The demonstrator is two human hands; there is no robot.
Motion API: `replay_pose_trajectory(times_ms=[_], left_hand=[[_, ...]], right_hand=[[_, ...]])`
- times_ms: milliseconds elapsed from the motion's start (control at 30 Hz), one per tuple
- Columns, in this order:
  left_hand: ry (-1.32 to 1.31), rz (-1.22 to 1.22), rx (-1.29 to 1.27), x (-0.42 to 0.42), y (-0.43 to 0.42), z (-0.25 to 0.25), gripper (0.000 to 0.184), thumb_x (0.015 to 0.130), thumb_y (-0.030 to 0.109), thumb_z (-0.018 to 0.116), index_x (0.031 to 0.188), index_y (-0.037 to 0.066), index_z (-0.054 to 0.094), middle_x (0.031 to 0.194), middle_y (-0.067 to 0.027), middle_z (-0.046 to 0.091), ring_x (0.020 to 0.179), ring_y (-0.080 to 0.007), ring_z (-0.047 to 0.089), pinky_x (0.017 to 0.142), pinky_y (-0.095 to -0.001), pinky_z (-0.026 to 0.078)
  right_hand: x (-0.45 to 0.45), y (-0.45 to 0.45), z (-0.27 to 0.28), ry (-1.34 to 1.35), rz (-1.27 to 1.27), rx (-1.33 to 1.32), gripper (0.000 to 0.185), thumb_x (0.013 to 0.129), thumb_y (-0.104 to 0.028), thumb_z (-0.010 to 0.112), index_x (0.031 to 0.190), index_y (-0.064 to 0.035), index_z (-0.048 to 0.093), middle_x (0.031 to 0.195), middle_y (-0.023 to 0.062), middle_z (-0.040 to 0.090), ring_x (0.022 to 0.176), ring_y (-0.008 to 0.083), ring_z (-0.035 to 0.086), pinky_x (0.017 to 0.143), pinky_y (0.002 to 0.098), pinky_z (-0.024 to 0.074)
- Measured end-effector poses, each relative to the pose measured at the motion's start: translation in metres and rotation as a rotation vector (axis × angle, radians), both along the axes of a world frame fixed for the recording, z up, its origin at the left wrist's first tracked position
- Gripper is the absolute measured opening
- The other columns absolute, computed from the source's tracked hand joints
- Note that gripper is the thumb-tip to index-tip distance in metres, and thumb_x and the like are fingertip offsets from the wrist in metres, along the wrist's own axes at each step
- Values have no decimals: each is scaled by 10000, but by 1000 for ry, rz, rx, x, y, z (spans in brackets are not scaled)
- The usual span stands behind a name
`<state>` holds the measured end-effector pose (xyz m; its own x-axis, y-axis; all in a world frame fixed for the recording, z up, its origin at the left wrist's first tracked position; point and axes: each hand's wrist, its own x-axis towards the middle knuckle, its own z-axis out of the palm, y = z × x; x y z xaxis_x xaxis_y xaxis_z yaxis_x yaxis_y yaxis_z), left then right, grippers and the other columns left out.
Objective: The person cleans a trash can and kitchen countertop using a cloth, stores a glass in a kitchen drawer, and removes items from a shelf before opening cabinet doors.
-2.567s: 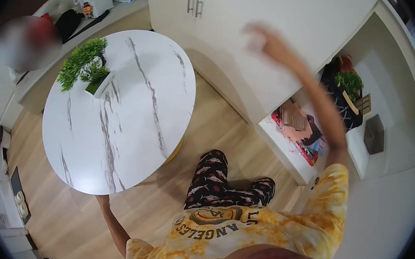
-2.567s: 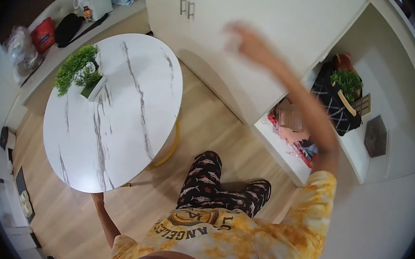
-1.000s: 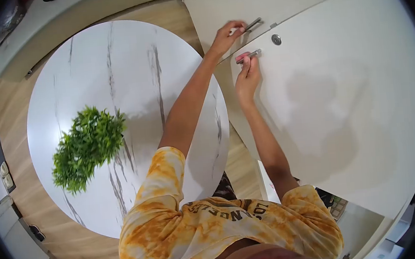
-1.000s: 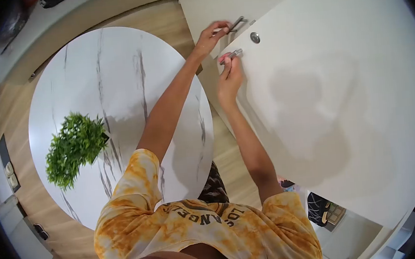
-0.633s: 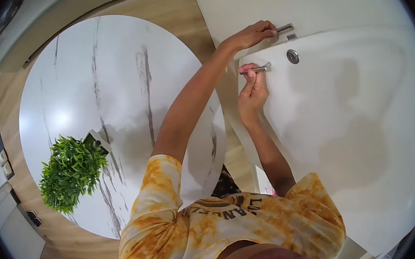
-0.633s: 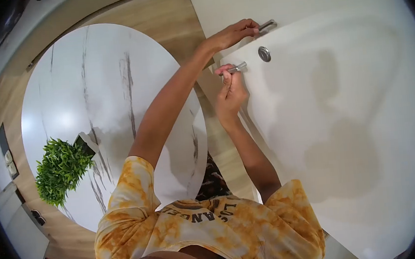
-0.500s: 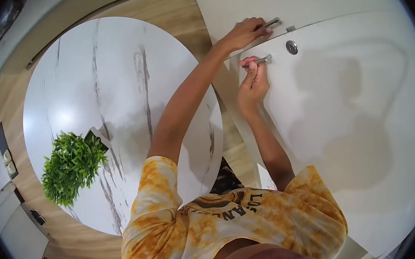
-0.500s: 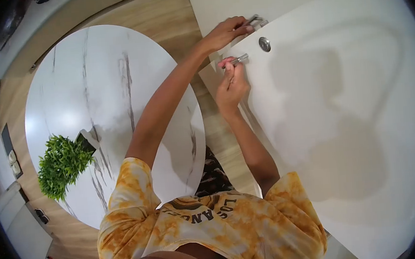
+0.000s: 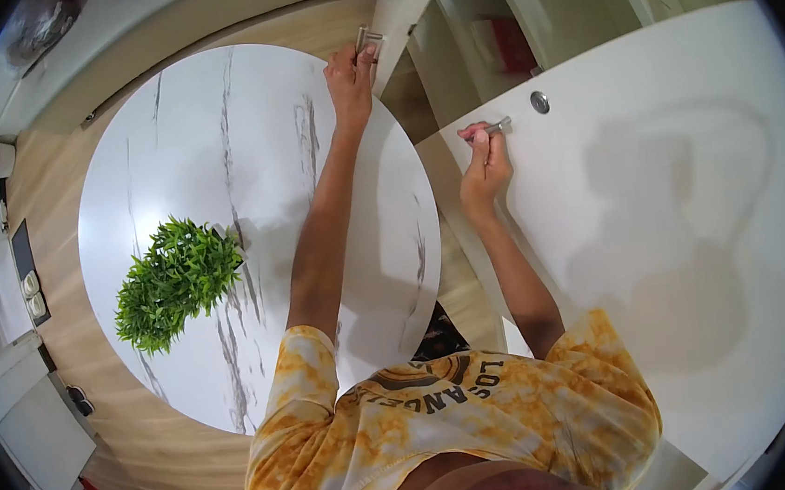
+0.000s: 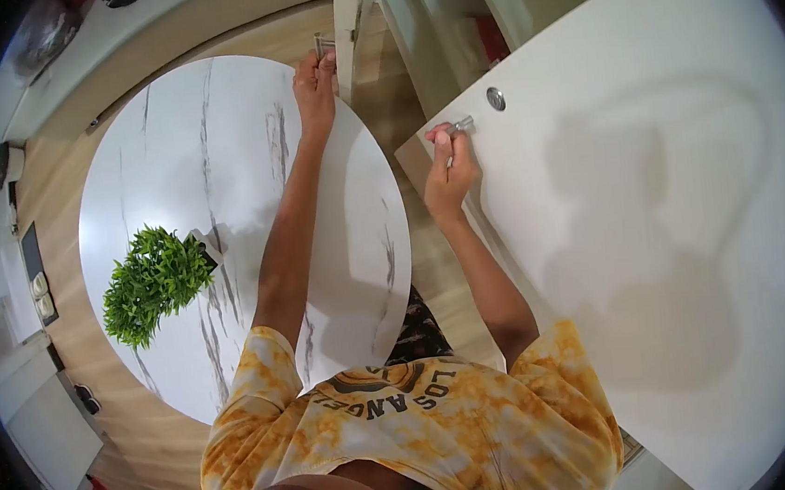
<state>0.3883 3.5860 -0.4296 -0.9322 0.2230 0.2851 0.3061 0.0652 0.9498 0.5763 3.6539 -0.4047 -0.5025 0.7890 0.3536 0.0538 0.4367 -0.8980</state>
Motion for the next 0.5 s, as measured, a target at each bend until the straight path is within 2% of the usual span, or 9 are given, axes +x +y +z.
replay_pose_trajectory(times_ms=[133,233,500], left_hand=[[87,10,-42,-2,6,0,287,809,291,539,692,28,528,586,-98,479,599,-274,414,592,-364,326],[40,43,-49,4,6,14,263,810,268,542,701,28,532,602,-91,487,610,-265,413,589,-359,334],[46,95,-75,5,12,30,170,789,198,561,722,41,560,634,-62,509,623,-241,426,579,-343,353]], right_hand=[[2,-13,16,-81,28,1,213,885,-173,420,805,0,517,751,57,575,677,119,520,610,240,415],[4,-17,28,-100,108,-106,228,895,-164,367,856,24,489,829,93,549,814,169,546,785,298,437],[6,-17,29,-60,232,-72,258,906,-187,341,872,39,460,868,144,523,871,238,537,799,347,434]])
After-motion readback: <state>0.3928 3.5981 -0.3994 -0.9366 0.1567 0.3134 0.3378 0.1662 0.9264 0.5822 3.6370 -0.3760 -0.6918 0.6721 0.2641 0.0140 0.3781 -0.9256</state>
